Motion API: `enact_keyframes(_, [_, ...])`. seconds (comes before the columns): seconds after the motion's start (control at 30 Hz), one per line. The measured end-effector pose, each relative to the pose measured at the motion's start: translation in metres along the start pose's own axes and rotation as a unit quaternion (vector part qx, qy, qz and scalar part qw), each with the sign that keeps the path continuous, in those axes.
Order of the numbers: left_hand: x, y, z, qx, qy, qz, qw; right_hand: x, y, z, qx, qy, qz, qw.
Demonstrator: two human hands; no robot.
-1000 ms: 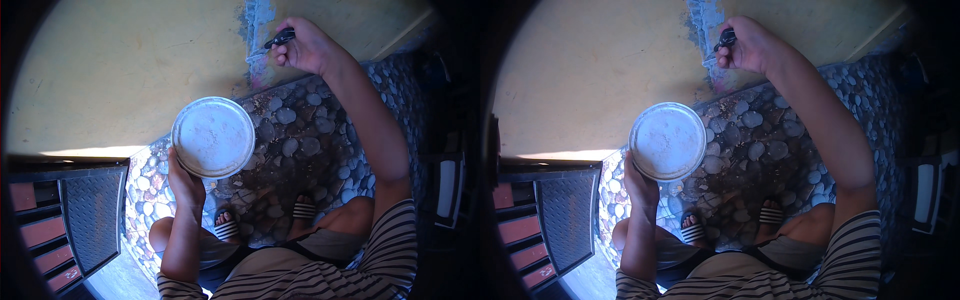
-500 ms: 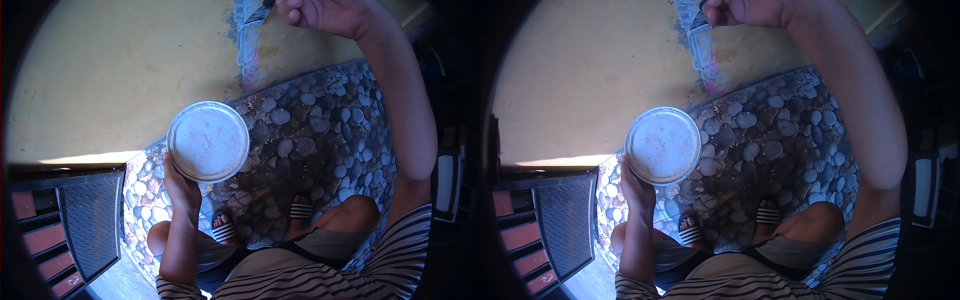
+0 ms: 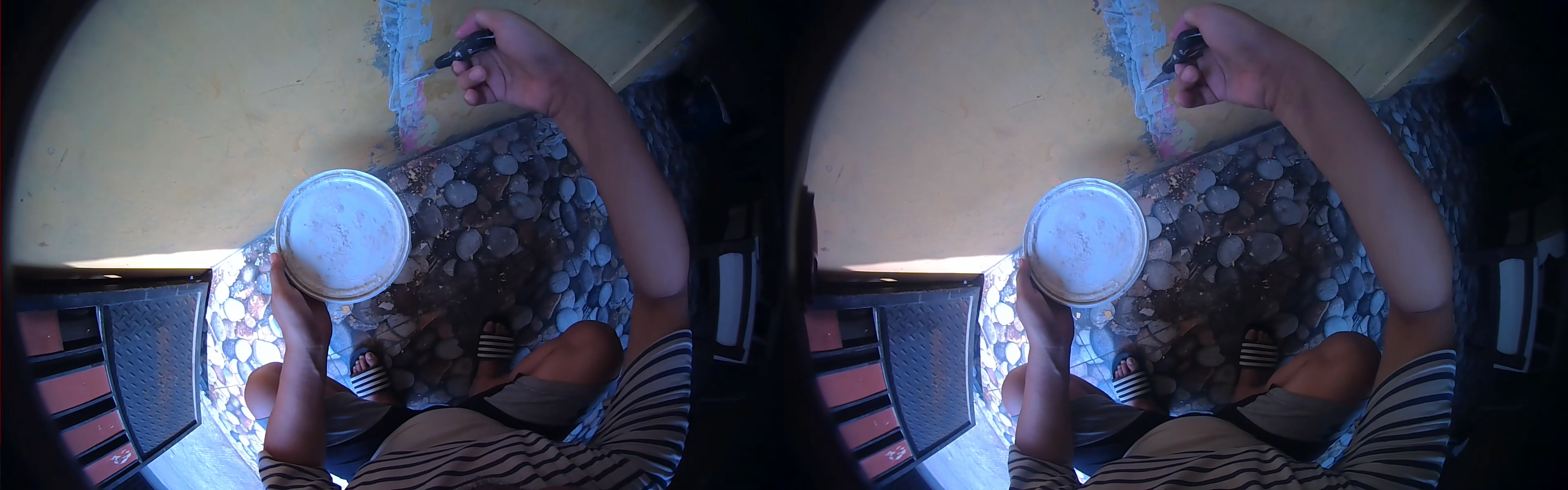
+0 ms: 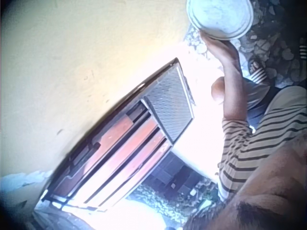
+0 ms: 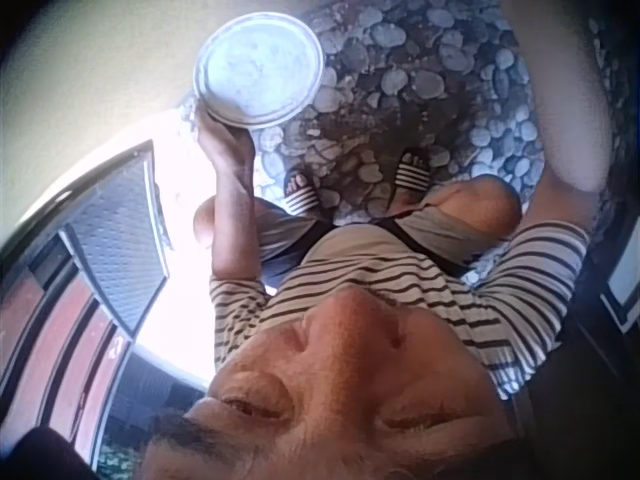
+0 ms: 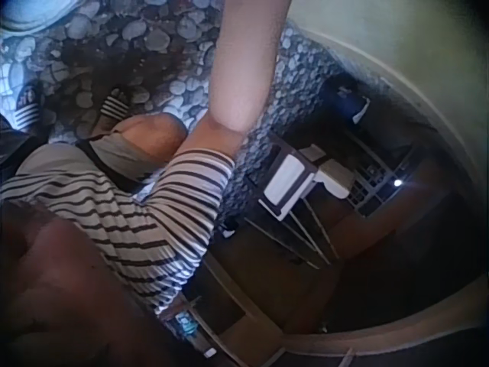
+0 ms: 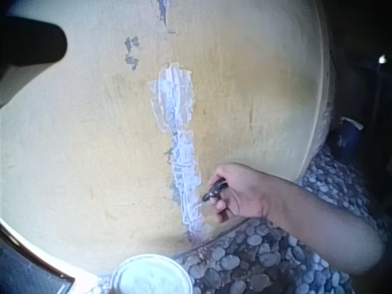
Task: The person scoops wall putty from a lid using a putty knife and applies it onto cracks on the wall.
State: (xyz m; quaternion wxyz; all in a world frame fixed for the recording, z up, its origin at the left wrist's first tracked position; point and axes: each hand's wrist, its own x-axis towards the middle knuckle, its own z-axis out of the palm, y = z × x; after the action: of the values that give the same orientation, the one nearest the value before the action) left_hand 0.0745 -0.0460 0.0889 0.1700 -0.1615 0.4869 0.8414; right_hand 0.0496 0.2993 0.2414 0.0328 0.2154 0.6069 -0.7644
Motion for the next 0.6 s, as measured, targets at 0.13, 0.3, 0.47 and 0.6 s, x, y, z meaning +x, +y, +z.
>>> enact_keyframes(0.13, [-0.003, 0.002, 0.002, 0.002, 0.001, 0.004, 1.000, 0.009, -0.035, 0.003, 0.070, -0.076, 0.030, 0.994])
enact_keyframes(0.3, [0.001, 0.001, -0.003, 0.007, 0.005, -0.006, 1.000, -0.003, -0.076, 0.017, 0.055, -0.123, 0.001, 0.991])
enact_keyframes(0.47, [0.001, -0.003, 0.008, 0.004, -0.021, -0.021, 1.000, -0.050, -0.118, 0.011, -0.008, -0.113, -0.082, 0.990])
enact_keyframes(0.6, [0.001, 0.002, -0.002, -0.001, -0.007, -0.018, 1.000, -0.067, -0.103, 0.002, -0.028, -0.089, -0.147, 0.985])
